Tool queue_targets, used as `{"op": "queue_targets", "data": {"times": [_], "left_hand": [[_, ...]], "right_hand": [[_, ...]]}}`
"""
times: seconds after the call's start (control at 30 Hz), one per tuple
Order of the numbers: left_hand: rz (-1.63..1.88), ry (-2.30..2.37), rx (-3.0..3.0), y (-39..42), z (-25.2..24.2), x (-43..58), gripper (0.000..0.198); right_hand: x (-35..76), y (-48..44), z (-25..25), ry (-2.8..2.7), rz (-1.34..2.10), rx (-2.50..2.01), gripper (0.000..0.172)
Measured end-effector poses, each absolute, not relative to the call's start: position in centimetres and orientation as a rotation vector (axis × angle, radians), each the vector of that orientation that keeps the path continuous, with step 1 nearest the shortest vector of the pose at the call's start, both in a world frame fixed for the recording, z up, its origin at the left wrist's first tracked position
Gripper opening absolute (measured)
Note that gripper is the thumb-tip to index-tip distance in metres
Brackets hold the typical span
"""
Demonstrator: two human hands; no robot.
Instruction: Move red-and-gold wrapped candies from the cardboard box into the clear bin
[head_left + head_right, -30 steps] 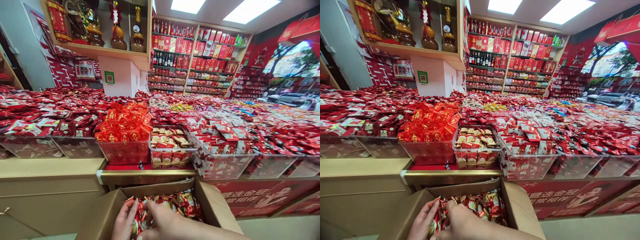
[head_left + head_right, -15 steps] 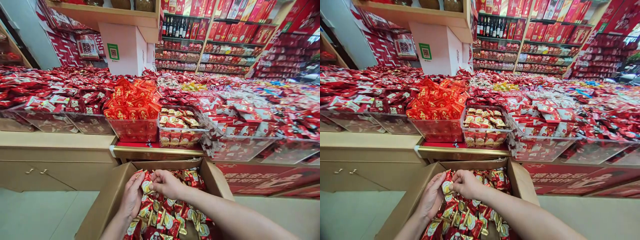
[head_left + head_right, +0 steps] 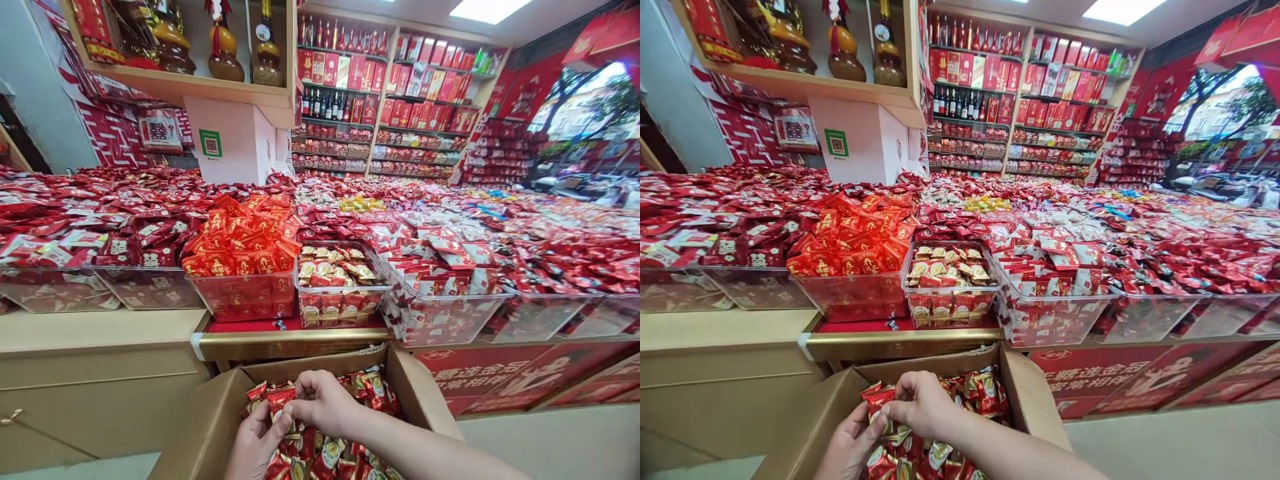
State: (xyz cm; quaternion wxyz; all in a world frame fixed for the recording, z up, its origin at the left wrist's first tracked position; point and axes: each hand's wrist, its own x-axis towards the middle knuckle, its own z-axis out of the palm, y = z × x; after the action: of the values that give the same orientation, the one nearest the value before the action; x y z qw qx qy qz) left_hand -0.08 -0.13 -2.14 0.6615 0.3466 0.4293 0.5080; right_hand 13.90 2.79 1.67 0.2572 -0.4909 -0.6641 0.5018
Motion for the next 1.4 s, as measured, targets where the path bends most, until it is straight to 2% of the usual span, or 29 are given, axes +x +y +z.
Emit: {"op": "queue_targets", "data": {"times": [0.1,0.23,0.3,0.37,0.53,0.6,0.97,1.27,1.4], "left_hand": [[1.144,0.998,0.799,0.0,-2.5,-0.3,0.028],[1.128,1.103,0.785,0.1,-2.9,-0.5,0.027],[1.121,1.131,0.804,0.1,-3.2,-0.5,0.028],[1.143,1.143,0.809,0.2,-3.4,-0.4,0.029],[1.219,1.15,0.772,0.3,-3.9,-0.3,0.031],[1.215,1.148,0.762,0.3,-3.9,-0.3,0.031],[1.171,1.228,0.747,0.4,-4.2,-0.8,0.039],[1.125,1.164,0.875,0.3,-3.7,-1.1,0.03],[1.09,1.138,0.858,0.3,-3.5,-0.9,0.032]], "right_hand": [[14.9,3.0,4.2,-2.01,1.16,-1.317,0.019],[17.1,5.8,11.2,-2.196,0.377,-1.176,0.02],[18.2,8.5,14.6,-2.174,0.085,-1.288,0.022],[18.8,11.3,16.8,-2.22,-0.038,-1.476,0.023],[18.5,14.9,17.8,-2.482,0.133,-1.735,0.018],[18.4,15.2,17.7,-2.524,0.17,-1.72,0.014],[19.7,16.4,21.3,-2.558,0.269,-1.362,0.015],[18.7,16.6,21.1,-2.522,0.125,-1.413,0.013],[18.7,16.4,20.5,-2.609,0.179,-1.35,0.014]]}}
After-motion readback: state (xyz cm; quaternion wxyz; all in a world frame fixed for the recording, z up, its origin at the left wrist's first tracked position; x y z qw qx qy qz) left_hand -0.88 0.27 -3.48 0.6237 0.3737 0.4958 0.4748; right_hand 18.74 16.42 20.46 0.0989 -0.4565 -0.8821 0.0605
